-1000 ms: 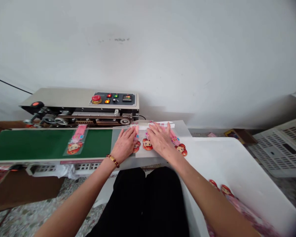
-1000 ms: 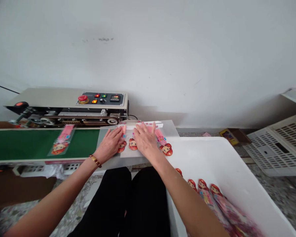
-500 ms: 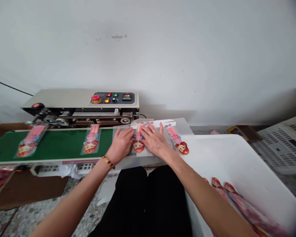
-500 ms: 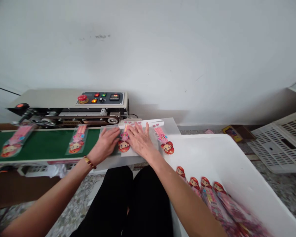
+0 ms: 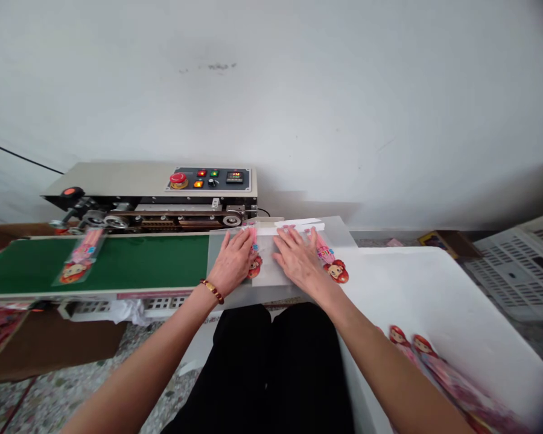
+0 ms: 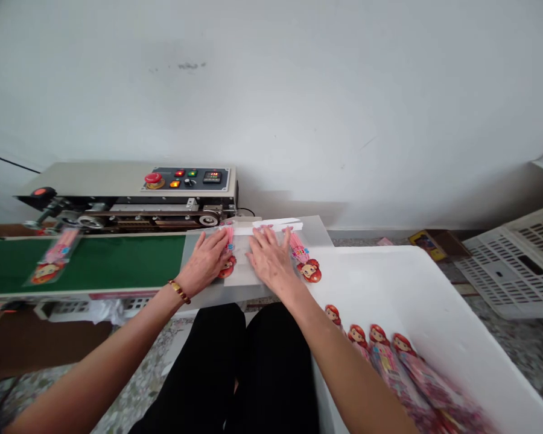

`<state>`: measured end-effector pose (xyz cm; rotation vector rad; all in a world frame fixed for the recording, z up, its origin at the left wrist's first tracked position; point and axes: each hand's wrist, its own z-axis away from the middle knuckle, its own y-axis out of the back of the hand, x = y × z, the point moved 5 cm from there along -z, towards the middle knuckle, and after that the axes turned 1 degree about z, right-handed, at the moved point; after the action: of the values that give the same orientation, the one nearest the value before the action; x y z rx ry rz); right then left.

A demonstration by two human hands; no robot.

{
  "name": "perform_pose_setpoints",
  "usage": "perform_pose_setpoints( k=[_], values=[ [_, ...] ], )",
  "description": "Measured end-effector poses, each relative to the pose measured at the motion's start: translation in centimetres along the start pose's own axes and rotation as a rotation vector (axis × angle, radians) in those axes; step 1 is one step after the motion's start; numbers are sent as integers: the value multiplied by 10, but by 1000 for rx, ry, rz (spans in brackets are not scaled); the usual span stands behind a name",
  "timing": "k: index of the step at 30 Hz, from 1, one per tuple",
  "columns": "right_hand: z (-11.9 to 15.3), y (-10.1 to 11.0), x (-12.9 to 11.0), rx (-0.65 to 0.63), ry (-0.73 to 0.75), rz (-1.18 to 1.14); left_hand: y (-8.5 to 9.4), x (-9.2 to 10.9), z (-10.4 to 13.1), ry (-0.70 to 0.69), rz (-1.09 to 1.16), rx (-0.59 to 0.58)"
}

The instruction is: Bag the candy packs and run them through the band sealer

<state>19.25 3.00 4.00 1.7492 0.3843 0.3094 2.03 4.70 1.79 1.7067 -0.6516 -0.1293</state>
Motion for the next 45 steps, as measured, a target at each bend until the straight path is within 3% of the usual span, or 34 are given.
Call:
perform_pose_setpoints(
  k=[2, 5, 9, 11, 13, 16, 19, 21, 23, 26, 30, 32, 34, 36, 40, 42, 45],
  values=[
    [7, 2, 6, 11, -19, 6, 0, -5, 1, 12, 0, -11],
    [10, -1, 9, -32, -27, -8, 5, -31, 12, 41, 8, 4],
    [-7, -12, -17, -77, 5, -60, 21, -79, 35, 119, -17, 26],
    [-21, -16, -36, -55, 15, -101, 31, -90, 41, 197, -64, 80],
    [-31, -15, -50, -13, 14, -146, 36, -80, 40, 218, -84, 132],
    [-32, -7, -49, 23, -12, -194, 25, -30, 25, 69, -18, 101],
    [-16, 1, -23, 11, -70, -169, 5, 18, 4, -55, 45, 26],
    [-1, 4, -1, 12, -101, -126, -4, 30, -5, -57, 47, -6],
    [12, 4, 14, 2, -85, -87, -7, 24, -6, -13, 31, -14],
    [19, -1, 16, -24, -28, -58, -2, -9, 8, 67, 11, -2],
    [3, -9, -11, -19, -41, -89, 15, -59, 35, 136, -20, 18],
    [-11, -12, -28, 1, -58, -122, 25, -71, 42, 194, -70, 78],
    [-23, -15, -42, 19, -62, -158, 30, -65, 40, 188, -80, 128],
    [-30, -16, -48, 19, -59, -197, 24, -41, 28, 90, -13, 108],
    [-19, -10, -29, -8, -92, -199, 1, 9, 2, -57, 79, -6],
    [-4, -5, -5, -9, -155, -153, -4, 14, -2, -50, 46, -19],
    [22, -2, 33, 10, -277, -83, 0, -8, 8, -5, 22, -11]
  ],
)
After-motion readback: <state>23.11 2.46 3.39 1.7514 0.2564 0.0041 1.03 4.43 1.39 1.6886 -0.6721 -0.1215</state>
